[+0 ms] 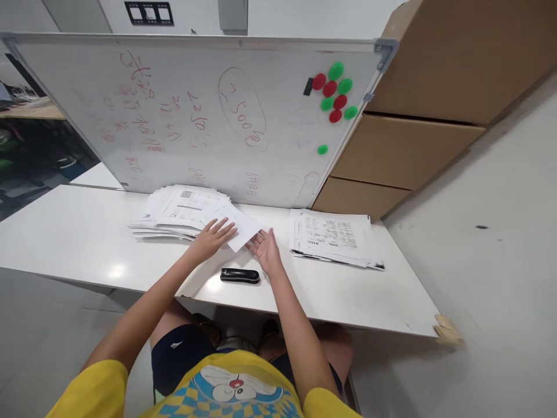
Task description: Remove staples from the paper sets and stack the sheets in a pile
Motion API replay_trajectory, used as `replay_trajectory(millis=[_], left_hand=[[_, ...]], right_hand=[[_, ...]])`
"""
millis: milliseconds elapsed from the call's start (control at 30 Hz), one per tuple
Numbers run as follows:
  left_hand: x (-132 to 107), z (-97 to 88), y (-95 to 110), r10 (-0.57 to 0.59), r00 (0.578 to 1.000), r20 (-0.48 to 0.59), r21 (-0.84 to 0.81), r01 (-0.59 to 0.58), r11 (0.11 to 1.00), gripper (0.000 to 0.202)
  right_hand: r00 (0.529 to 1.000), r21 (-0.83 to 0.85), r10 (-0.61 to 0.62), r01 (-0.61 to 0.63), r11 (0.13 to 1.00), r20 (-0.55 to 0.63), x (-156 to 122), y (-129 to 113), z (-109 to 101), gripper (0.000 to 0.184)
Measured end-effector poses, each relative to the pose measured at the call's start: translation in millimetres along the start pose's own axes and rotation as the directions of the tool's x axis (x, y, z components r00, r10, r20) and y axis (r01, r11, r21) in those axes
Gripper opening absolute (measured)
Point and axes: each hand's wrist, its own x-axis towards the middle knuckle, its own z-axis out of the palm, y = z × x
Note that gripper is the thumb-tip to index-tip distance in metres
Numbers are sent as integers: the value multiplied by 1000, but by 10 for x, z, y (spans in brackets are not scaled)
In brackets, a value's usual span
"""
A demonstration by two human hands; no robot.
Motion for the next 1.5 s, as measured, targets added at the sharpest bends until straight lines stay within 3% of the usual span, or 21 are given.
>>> replay_trajectory(millis=[67, 133, 200, 300, 433, 700, 933, 1067, 1267, 1500], left_hand=[[-40, -25, -51, 101, 991, 86, -38, -98, 994, 56], [-88, -37, -149, 123, 982, 146, -54, -117, 992, 55], [-140, -45, -316, -15, 988, 157, -17, 18, 1000, 55], [-221, -66, -620, -236, 959, 156, 27, 235, 972, 59], [-320, -103, -823, -246, 947, 206, -26, 256, 966, 51], [-477, -72, -509, -242, 969, 42, -79, 245, 966, 38], [-417, 14, -409, -202, 979, -16, -48, 201, 978, 29], [-321, 62, -368, -247, 967, -60, -40, 245, 969, 30], [-177, 76, -300, -215, 975, -58, -76, 210, 975, 29], [7, 70, -92, -206, 973, -106, -92, 196, 976, 23]], right_hand=[[998, -153, -65, 67, 986, 16, -74, 27, -64, 42], [991, -268, -122, 104, 958, -54, -102, 61, -134, 48], [966, -283, -168, 109, 953, -194, -80, 72, -230, 44], [911, -246, -209, 125, 961, -356, -24, 36, -419, 34], [855, -232, -251, 158, 960, -454, -72, -30, -663, 30], [803, -326, -321, 167, 930, -502, -365, 10, -871, 43], [889, -409, -213, 33, 912, -404, -282, 58, -969, 74], [907, -393, -204, 47, 918, -369, -280, 38, -941, 67], [944, -374, -137, 15, 927, -300, -282, -61, -762, 47], [949, -386, -82, -43, 921, -303, -249, -111, -650, 32]])
